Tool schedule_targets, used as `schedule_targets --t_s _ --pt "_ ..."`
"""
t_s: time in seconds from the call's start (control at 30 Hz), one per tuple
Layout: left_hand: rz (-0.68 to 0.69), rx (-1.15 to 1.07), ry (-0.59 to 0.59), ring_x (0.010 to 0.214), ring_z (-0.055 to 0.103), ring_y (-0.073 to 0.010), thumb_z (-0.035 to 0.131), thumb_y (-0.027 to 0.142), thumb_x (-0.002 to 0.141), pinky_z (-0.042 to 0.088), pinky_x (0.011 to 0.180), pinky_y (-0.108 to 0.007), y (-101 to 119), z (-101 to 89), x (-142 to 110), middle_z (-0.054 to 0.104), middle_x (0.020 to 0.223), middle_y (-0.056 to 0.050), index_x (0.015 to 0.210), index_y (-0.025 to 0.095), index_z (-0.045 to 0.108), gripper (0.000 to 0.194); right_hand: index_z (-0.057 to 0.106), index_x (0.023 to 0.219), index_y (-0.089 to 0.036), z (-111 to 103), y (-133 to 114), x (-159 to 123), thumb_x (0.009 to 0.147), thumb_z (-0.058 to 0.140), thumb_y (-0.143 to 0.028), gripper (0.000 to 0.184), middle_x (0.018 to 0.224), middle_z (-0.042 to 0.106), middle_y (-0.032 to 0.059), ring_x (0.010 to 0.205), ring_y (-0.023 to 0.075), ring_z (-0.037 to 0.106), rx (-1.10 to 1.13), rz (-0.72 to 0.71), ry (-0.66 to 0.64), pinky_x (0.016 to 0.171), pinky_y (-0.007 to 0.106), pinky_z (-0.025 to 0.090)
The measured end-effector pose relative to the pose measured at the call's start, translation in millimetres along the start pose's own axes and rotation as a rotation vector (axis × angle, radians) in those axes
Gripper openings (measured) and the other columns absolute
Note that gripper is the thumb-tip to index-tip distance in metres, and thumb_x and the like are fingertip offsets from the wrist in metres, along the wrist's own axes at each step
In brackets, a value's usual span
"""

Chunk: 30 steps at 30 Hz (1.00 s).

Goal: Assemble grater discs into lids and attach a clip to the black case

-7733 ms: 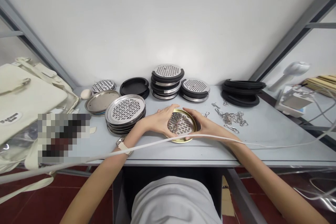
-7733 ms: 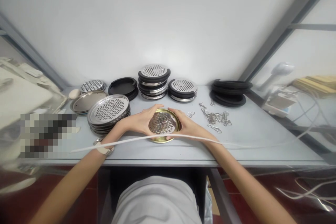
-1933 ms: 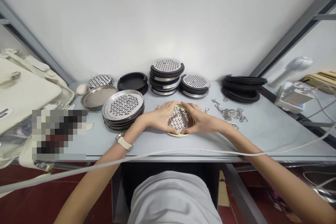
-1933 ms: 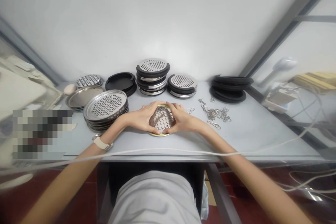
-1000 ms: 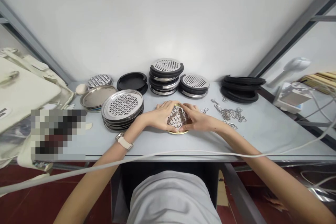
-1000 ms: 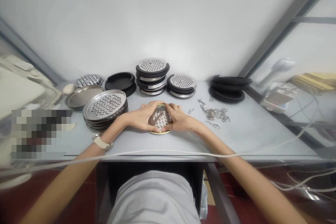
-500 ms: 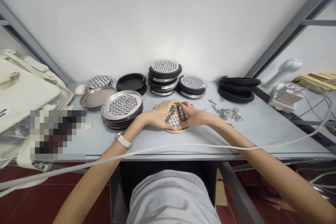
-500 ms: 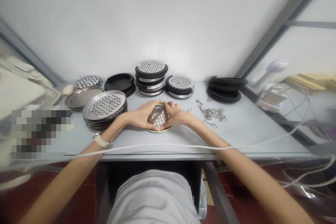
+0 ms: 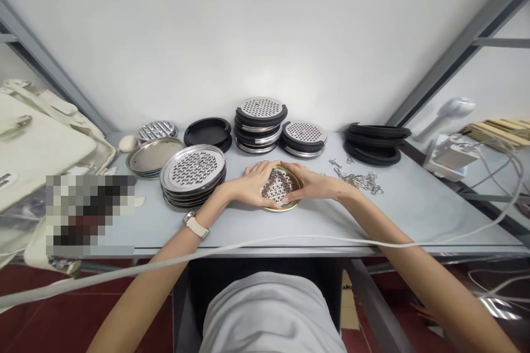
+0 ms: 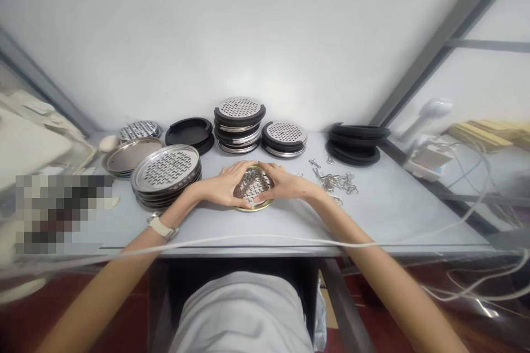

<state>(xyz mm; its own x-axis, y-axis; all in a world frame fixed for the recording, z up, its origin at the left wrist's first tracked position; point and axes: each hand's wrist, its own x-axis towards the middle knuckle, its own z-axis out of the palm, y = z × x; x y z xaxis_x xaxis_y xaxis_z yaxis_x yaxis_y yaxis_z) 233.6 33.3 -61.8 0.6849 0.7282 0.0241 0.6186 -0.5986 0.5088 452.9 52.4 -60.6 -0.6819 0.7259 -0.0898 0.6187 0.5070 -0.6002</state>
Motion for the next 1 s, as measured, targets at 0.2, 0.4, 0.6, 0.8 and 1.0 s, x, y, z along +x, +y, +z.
schedule_targets --t_s 0.2,0.4,0.6,0.8,1.0 --pt "0.003 -0.018 0.006 0.138 0.015 -0.0356 0.070 0.060 0.063 0.021 0.108 -0.056 -2.1 1.1 -0.1 0.019 0.148 -0.018 0.144 0.020 0.012 0.108 0.059 0.104 -0.021 14.7 -35.5 -31.9 0.083 0.058 -0.029 0.023 0.119 0.050 0.0099 0.117 0.0258 0.045 -0.138 -0.047 0.453 0.101 0.044 0.035" --pt "-0.057 -0.075 0.030 0.138 0.017 -0.0363 0.073 0.060 0.058 0.021 0.110 -0.052 -0.7 -0.6 -1.7 0.014 0.151 -0.017 0.146 0.018 -0.001 0.123 0.058 0.079 -0.019 39.9 -47.3 -44.8 0.086 0.052 -0.017 0.010 0.083 0.059 0.0057 0.082 0.0193 0.057 -0.119 -0.083 0.383 0.075 0.032 0.047" --pt "-0.014 -0.109 0.043 0.139 0.015 -0.0348 0.073 0.058 0.058 0.020 0.111 -0.050 -3.9 -0.5 -0.8 0.011 0.152 -0.016 0.147 0.017 0.001 0.121 0.057 0.086 -0.021 49.2 -49.0 -53.4 0.087 0.054 -0.021 0.003 0.086 0.060 0.0059 0.083 0.0201 0.056 -0.124 -0.099 0.454 0.075 0.033 0.047" --pt "-0.052 -0.119 0.025 0.139 0.015 -0.0346 0.073 0.056 0.060 0.021 0.111 -0.048 1.0 -3.5 -1.2 0.011 0.152 -0.018 0.146 0.014 0.002 0.119 0.059 0.095 -0.021 59.2 -40.0 -58.1 0.087 0.056 -0.024 0.009 0.091 0.062 0.0069 0.087 0.0231 0.052 -0.281 -0.131 0.470 0.078 0.039 0.045" --pt "-0.078 -0.115 0.017 0.137 0.019 -0.0359 0.070 0.057 0.063 0.022 0.110 -0.049 4.3 -5.5 -1.6 0.014 0.151 -0.018 0.146 0.014 0.000 0.117 0.062 0.099 -0.021 70.4 -32.5 -51.0 0.090 0.051 -0.022 0.015 0.094 0.062 0.0074 0.090 0.0215 0.051 -0.208 -0.190 0.512 0.082 0.039 0.045"
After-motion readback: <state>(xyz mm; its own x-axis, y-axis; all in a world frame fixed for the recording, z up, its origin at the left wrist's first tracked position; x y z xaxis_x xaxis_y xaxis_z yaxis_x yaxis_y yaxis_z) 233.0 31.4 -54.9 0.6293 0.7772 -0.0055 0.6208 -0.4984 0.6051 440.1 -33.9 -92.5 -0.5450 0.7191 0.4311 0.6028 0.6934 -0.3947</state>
